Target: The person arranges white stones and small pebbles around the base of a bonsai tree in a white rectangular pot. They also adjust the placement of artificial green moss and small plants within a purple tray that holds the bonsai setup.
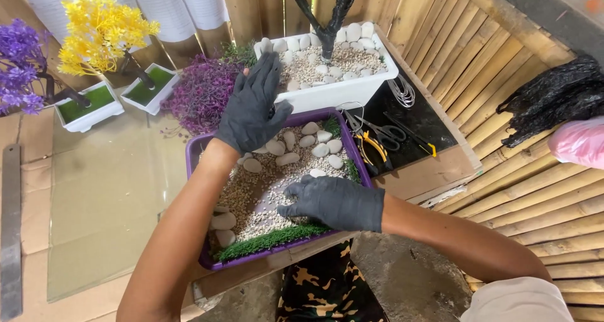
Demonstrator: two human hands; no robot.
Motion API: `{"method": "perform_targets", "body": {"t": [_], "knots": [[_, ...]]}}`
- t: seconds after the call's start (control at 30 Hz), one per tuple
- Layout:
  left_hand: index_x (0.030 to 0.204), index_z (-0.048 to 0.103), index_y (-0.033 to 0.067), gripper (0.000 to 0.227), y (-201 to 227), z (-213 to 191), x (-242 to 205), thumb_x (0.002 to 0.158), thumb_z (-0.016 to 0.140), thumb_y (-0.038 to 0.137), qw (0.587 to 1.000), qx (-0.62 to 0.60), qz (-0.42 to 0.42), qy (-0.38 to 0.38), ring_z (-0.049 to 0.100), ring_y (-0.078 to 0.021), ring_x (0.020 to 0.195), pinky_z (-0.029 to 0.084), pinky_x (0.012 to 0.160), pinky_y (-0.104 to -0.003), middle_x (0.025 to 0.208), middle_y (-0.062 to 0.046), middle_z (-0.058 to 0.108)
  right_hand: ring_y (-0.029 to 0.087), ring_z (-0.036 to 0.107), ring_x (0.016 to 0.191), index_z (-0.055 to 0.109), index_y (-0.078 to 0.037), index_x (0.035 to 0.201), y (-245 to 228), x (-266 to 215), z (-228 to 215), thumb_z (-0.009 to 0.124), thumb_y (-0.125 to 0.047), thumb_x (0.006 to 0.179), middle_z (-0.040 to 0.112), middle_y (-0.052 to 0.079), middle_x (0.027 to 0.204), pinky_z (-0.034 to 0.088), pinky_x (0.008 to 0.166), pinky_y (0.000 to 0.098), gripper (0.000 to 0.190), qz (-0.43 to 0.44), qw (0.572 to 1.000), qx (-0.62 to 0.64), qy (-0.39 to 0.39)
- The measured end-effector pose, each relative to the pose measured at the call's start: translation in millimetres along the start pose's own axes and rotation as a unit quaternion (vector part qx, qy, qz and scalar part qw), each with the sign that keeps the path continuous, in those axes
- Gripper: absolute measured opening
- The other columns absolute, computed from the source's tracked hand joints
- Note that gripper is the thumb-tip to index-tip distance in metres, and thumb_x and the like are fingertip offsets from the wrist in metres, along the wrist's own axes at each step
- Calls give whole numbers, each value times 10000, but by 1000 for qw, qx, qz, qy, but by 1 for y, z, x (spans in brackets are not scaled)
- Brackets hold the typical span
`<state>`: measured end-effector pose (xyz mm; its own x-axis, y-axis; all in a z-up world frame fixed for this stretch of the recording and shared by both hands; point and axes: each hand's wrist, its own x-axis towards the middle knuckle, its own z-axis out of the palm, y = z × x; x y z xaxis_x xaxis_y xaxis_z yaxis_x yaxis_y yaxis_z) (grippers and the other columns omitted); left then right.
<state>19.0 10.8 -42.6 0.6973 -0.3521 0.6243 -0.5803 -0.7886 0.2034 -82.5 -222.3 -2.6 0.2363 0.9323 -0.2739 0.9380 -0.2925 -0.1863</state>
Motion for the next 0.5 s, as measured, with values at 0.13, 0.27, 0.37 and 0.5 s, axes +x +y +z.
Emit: {"method": "perform_targets", "body": {"t": [0.13, 0.27, 0.37, 0.5], "knots": [[1659, 242, 141, 813, 3, 3, 0, 1013, 626, 451, 999, -29, -8, 9, 192, -349, 1583, 161, 1254, -616, 1710, -134, 253, 321, 697, 971, 599, -236, 1274, 18, 9, 57, 551, 22, 975, 630, 114, 1077, 571, 811, 405, 399, -28, 995, -43, 86], [1663, 218, 154, 824, 10, -6, 1, 1002, 639, 408, 998, -59, -35, -5, 160, -356, 1591, 200, 1200, -723, 1723, -123, 219, 370, 680, 999, 605, -168, 1237, 35, 15, 77, 570, -74, 1013, 658, 157, 1050, 574, 855, 438, 246, -65, 987, -7, 150], [1653, 233, 158, 815, 6, -2, 0, 998, 647, 411, 997, -68, -37, -10, 173, -358, 1588, 208, 1189, -740, 1719, -117, 229, 394, 684, 1028, 637, -132, 1234, 51, 19, 79, 591, -189, 1026, 708, 170, 1092, 576, 906, 465, 221, -65, 986, 106, 115], [1661, 226, 178, 826, -3, 6, 0, 1003, 643, 452, 996, -82, -39, -13, 167, -357, 1586, 187, 1177, -758, 1723, -109, 212, 346, 715, 995, 671, -141, 1114, 59, 18, 46, 612, -304, 1017, 728, 108, 1053, 564, 866, 456, 199, -66, 975, 203, 63]]}}
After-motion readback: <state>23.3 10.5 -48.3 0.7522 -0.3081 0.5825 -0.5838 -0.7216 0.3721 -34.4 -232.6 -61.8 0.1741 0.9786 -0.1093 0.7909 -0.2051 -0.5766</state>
